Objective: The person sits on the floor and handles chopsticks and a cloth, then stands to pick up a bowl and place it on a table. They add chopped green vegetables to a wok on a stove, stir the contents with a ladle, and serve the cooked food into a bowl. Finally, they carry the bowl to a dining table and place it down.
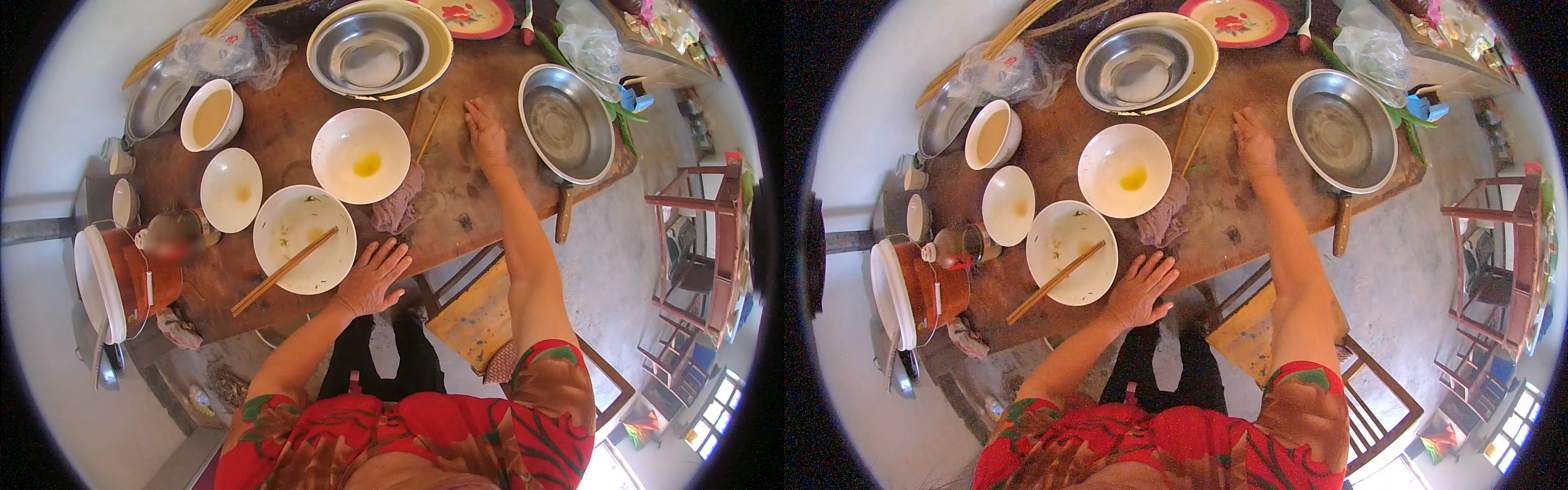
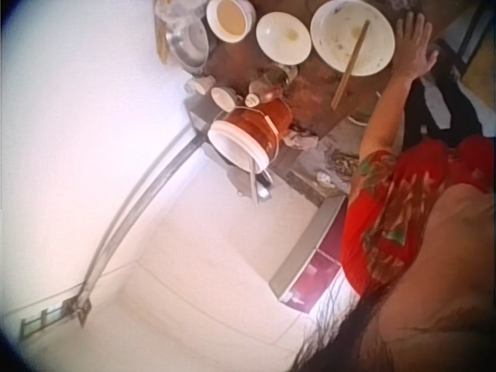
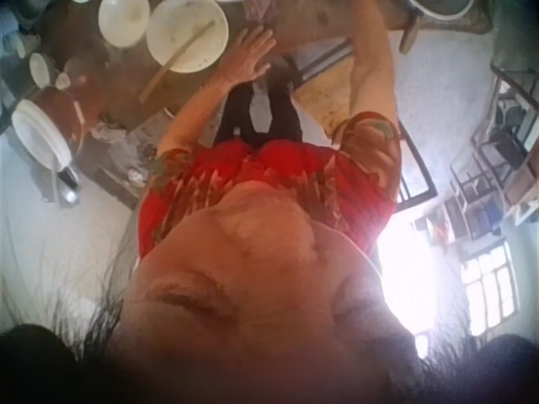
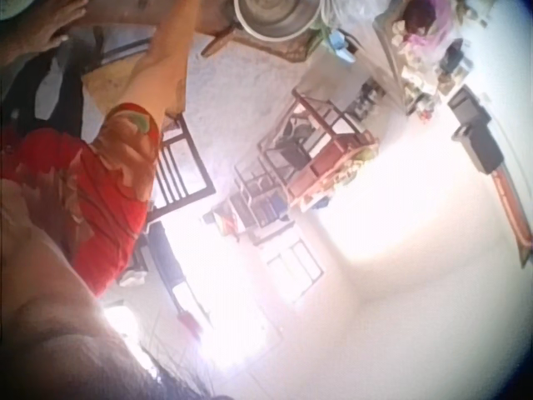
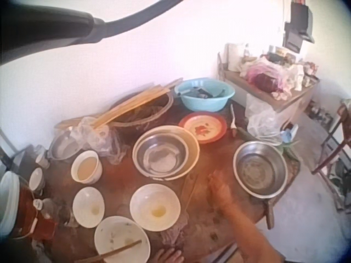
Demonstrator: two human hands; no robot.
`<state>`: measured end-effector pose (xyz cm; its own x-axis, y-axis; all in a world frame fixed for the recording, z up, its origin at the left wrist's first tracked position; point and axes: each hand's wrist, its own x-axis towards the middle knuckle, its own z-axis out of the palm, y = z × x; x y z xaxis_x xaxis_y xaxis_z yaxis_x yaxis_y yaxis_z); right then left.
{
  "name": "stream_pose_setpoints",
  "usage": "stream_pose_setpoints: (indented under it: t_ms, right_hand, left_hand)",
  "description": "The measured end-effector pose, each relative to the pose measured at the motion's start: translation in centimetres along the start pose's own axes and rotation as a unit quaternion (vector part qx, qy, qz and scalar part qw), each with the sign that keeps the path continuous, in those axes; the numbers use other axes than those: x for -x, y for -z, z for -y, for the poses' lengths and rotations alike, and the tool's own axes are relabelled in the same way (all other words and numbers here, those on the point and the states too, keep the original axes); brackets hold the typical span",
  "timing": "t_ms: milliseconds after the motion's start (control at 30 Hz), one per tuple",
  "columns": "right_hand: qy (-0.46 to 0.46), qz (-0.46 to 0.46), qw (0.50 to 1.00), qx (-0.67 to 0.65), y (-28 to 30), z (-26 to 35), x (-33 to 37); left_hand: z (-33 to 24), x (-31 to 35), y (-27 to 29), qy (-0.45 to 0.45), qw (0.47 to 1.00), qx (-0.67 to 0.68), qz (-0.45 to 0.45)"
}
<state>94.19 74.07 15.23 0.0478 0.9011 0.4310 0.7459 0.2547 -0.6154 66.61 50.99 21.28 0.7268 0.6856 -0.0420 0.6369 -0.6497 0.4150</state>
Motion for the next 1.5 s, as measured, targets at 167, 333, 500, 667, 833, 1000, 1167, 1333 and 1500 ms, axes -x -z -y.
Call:
stream_pose_setpoints:
  t_ms: [167,333,500,667,833,1000,1167,1333,1500]
  right_hand:
    - [0.003,-0.041,0.999,0.027,0.2,2.0,3.3]
    - [0.009,-0.057,0.996,0.066,0.8,4.8,6.2]
    - [-0.016,-0.069,0.996,0.060,1.1,6.8,10.0]
    - [-0.012,-0.045,0.998,0.041,2.2,9.6,14.2]
    - [-0.069,-0.025,0.997,0.034,2.6,12.6,19.6]
    - [-0.079,-0.020,0.996,0.018,3.6,15.6,23.2]
    - [-0.107,-0.027,0.993,-0.027,2.6,16.7,28.7]
    - [-0.164,-0.049,0.984,-0.049,3.1,19.6,30.9]
    - [-0.137,0.005,0.989,-0.050,3.7,19.9,29.5]
  left_hand:
    - [0.0,0.0,0.3,-0.005,1.000,0.019,-0.011]
    - [-1.6,1.2,0.0,-0.014,0.984,0.075,-0.159]
    - [-7.2,1.7,-7.0,0.205,0.768,0.605,-0.050]
    - [-5.6,-2.2,-12.4,0.306,0.310,0.900,-0.029]
    - [-5.3,-4.9,-14.6,0.288,0.158,0.936,-0.131]
    - [-5.2,-5.6,-16.3,0.173,0.046,0.966,-0.186]
    - [-4.8,-5.1,-15.1,0.244,0.093,0.951,-0.168]
    - [-4.2,-4.2,-14.5,0.257,0.122,0.951,-0.121]
    - [-3.4,-2.9,-14.7,0.217,0.150,0.963,-0.056]
